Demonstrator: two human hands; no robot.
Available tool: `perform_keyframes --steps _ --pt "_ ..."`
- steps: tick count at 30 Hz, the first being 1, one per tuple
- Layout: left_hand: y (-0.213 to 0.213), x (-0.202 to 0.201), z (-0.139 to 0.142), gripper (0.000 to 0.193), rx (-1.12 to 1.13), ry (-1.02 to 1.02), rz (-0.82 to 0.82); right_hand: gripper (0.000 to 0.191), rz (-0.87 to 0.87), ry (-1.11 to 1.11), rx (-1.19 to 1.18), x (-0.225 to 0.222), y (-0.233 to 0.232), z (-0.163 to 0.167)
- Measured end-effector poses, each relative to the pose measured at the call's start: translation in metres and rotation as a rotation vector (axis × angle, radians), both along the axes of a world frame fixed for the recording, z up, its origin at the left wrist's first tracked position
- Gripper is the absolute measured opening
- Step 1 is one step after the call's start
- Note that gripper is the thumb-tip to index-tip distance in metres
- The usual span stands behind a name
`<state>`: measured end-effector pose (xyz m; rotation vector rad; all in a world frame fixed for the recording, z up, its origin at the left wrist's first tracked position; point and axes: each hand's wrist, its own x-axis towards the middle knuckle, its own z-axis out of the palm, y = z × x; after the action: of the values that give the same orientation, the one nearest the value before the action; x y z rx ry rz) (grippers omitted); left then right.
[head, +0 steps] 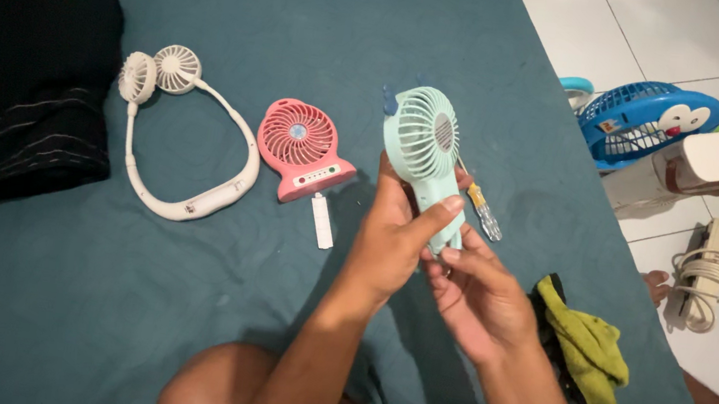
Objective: The person services small electric fans on a bed. They handle a white neck fan, insert a battery into a pink desk fan, then use a screwdriver to open a teal handheld fan, separate its shell, wipe the parts with a cloth, and reassemble it.
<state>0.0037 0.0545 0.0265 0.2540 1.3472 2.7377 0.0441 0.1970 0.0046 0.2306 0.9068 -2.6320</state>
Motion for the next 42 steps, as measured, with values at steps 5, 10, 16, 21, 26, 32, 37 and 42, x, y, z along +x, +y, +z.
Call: perform_keyframes --steps 5,10,16,21,26,32,37,42 --pt "-0.002 0.001 0.008 0.087 0.023 0.055 0.056 0.056 0.066 -0.024 -0.064 0.0 0.005 0.013" --pt "-0.004 0.003 0.014 0.1 -0.011 0.021 0.065 0.066 0.123 0.104 -0.125 0.001 0.01 0.019" --pt "-0.017 -0.001 0.017 0.104 0.204 0.027 -0.13 0.049 0.141 0.09 -0.227 0.001 0.011 0.022" --pt "-0.012 0.003 0.015 0.066 0.081 0.029 0.151 0.042 0.163 0.106 -0.013 -0.001 0.007 0.03" --pt "-0.011 0.005 0.016 0.039 0.066 -0.131 0.231 0.033 -0.047 0.186 0.634 0.007 -0.006 0.035" --pt "-0.013 0.006 0.016 0.02 -0.039 -0.067 0.088 0.024 -0.226 0.328 0.833 0.006 -0.009 0.046" --pt "-0.019 0.006 0.011 0.023 -0.099 -0.012 -0.07 0.021 -0.288 0.426 0.935 0.006 -0.009 0.056" --pt "-0.016 0.009 0.006 0.028 0.067 0.038 -0.121 0.017 -0.362 0.495 1.007 0.022 -0.016 0.062"
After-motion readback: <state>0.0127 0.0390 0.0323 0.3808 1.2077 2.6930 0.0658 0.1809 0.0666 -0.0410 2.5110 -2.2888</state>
